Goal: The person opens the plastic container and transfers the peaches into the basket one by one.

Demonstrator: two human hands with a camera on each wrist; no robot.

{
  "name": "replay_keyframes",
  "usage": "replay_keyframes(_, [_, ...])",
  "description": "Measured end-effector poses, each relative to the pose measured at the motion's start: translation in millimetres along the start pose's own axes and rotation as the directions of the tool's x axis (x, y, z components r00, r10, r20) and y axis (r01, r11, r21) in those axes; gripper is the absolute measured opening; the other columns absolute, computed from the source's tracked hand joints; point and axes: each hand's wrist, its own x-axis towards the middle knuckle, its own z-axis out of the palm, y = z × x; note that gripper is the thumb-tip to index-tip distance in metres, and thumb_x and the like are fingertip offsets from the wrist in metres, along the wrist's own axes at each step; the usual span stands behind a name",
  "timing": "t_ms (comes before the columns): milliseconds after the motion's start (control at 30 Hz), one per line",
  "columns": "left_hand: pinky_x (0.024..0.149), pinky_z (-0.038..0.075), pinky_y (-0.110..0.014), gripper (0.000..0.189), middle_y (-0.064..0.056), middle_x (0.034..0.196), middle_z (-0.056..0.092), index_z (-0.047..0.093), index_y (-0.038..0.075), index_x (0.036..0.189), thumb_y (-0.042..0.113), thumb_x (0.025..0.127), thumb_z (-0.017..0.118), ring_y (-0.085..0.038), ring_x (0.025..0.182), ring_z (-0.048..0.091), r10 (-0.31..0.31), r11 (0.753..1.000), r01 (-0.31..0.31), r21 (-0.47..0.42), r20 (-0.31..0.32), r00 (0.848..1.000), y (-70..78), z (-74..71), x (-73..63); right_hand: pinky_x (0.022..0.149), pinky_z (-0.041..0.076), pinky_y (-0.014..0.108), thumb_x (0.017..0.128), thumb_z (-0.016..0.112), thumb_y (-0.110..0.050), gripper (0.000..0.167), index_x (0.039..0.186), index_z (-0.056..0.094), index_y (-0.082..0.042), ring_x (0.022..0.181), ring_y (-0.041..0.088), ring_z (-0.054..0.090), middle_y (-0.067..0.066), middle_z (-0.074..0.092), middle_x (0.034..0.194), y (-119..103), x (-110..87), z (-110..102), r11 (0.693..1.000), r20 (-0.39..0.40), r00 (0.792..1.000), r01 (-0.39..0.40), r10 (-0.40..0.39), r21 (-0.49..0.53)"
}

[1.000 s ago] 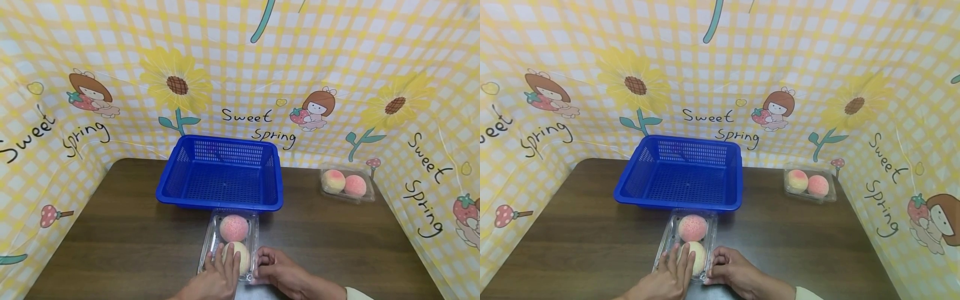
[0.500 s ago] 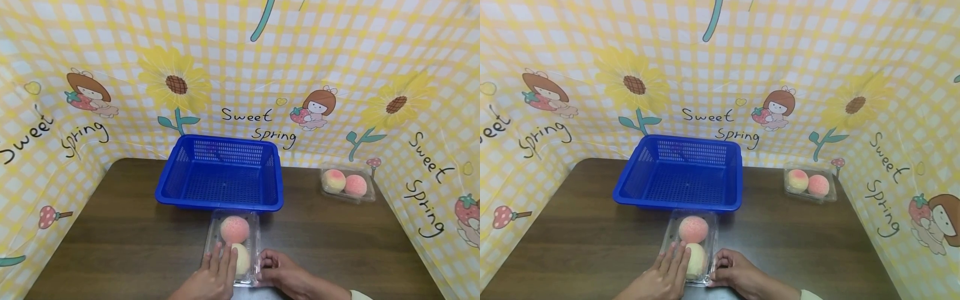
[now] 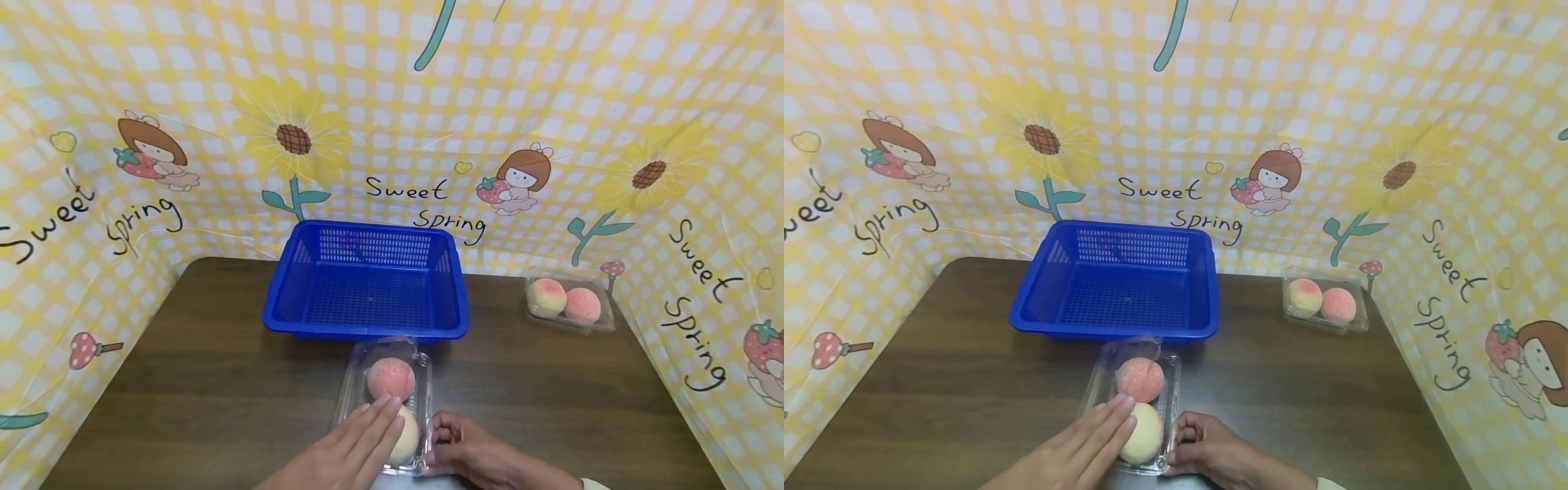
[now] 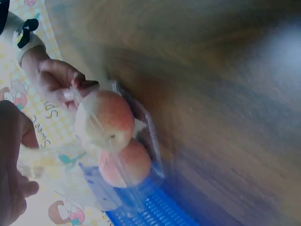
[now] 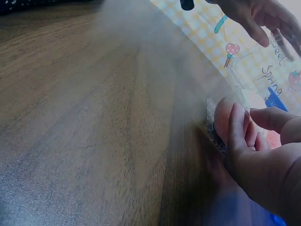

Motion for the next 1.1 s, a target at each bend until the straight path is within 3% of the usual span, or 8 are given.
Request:
replay_keyframes(167, [0.131, 0.003, -0.033, 0.076, -0.022, 0.165, 0.033, 0.027, -0.003, 0.159, 0.053, 0.109, 0.03, -0.029, 0.158, 0.024, 0.129, 0.987, -0.125, -0.102, 0.038, 0.991, -15.4, -7.8, -5.9, 0.09, 0.062, 0.032, 0.089, 0.068, 0.005, 0.023, 0.104, 0.054, -0.006, 0.095, 0.014, 0.071, 0.001, 0.065, 0.098, -1, -0.7, 0, 1.0, -0.011, 1.0, -0.026, 0.026, 0.005])
replay_keyframes(300, [0.131, 0.014, -0.036, 0.058, -0.021, 0.154, 0.05, 0.048, -0.002, 0.149, 0.04, 0.111, 0.034, -0.03, 0.149, 0.042, 0.262, 0.963, -0.262, -0.066, -0.005, 0.965, -36.3, -19.5, -7.5, 0.09, 0.062, 0.032, 0.09, 0.067, 0.005, 0.022, 0.104, 0.055, -0.006, 0.094, 0.014, 0.071, 0.001, 0.065, 0.098, -2, -1.3, 0, 0.999, -0.016, 0.999, -0.041, 0.041, 0.015])
replay_keyframes(400, [0.131, 0.017, -0.042, 0.05, -0.016, 0.143, 0.061, 0.061, 0.004, 0.134, 0.037, 0.111, 0.032, -0.029, 0.138, 0.055, 0.321, 0.947, -0.321, 0.001, -0.011, 0.947, -51.8, -32.1, -9.5, 0.089, 0.062, 0.032, 0.091, 0.066, 0.006, 0.021, 0.104, 0.055, -0.006, 0.093, 0.013, 0.07, 0.001, 0.065, 0.097, -2, -1.4, -1, 0.999, -0.012, 0.999, -0.043, 0.043, 0.019])
replay_keyframes(533, [0.133, 0.006, -0.042, 0.047, -0.011, 0.137, 0.065, 0.064, 0.01, 0.127, 0.039, 0.112, 0.03, -0.026, 0.134, 0.057, 0.331, 0.943, -0.332, 0.005, 0.048, 0.942, -66.0, -48.3, -18.9, 0.09, 0.062, 0.031, 0.09, 0.066, 0.006, 0.022, 0.103, 0.055, -0.007, 0.092, 0.013, 0.07, 0.0, 0.065, 0.097, -2, -1.6, -2, 0.999, -0.001, 0.999, -0.039, 0.039, 0.011])
replay_keyframes(667, [0.133, 0.003, -0.042, 0.04, -0.007, 0.125, 0.069, 0.064, 0.013, 0.116, 0.032, 0.112, 0.029, -0.024, 0.126, 0.061, 0.339, 0.941, -0.34, 0.0, 0.044, 0.94, -73.9, -53.5, -35.3, 0.09, 0.062, 0.032, 0.09, 0.067, 0.005, 0.022, 0.104, 0.056, -0.008, 0.092, 0.012, 0.069, -0.001, 0.064, 0.097, -3, -2.3, -4, 0.999, 0.004, 0.999, -0.039, 0.039, 0.004])
replay_keyframes(833, [0.132, 0.008, -0.045, 0.041, 0.004, 0.101, 0.067, 0.068, 0.015, 0.11, 0.032, 0.111, 0.031, -0.013, 0.102, 0.062, 0.341, 0.939, -0.343, -0.034, -0.036, 0.939, -79.1, -43.8, -56.6, 0.091, 0.062, 0.032, 0.091, 0.066, 0.005, 0.021, 0.104, 0.055, -0.008, 0.093, 0.012, 0.07, -0.001, 0.064, 0.097, -4, -6.0, -8, 0.999, 0.016, 0.999, -0.042, 0.042, 0.004])
replay_keyframes(933, [0.133, 0.008, -0.045, 0.046, 0.009, 0.09, 0.06, 0.07, 0.016, 0.103, 0.034, 0.112, 0.028, -0.007, 0.089, 0.056, 0.303, 0.952, -0.305, -0.03, -0.051, 0.952, -79.2, -36.8, -70.8, 0.091, 0.062, 0.032, 0.092, 0.065, 0.005, 0.021, 0.104, 0.054, -0.008, 0.094, 0.013, 0.07, 0.0, 0.064, 0.098, -5, -7.1, -10, 0.999, 0.028, 0.999, -0.041, 0.041, 0.001])
replay_keyframes(1100, [0.132, 0.007, -0.043, 0.048, 0.009, 0.085, 0.058, 0.068, 0.017, 0.095, 0.033, 0.112, 0.027, -0.006, 0.085, 0.054, 0.257, 0.966, -0.258, -0.016, -0.053, 0.965, -77.7, -25.3, -90.8, 0.091, 0.062, 0.032, 0.091, 0.065, 0.005, 0.022, 0.104, 0.055, -0.009, 0.094, 0.012, 0.07, -0.001, 0.065, 0.097, -8, -7.1, -10, 0.999, 0.01, 0.999, -0.038, 0.038, -0.012])
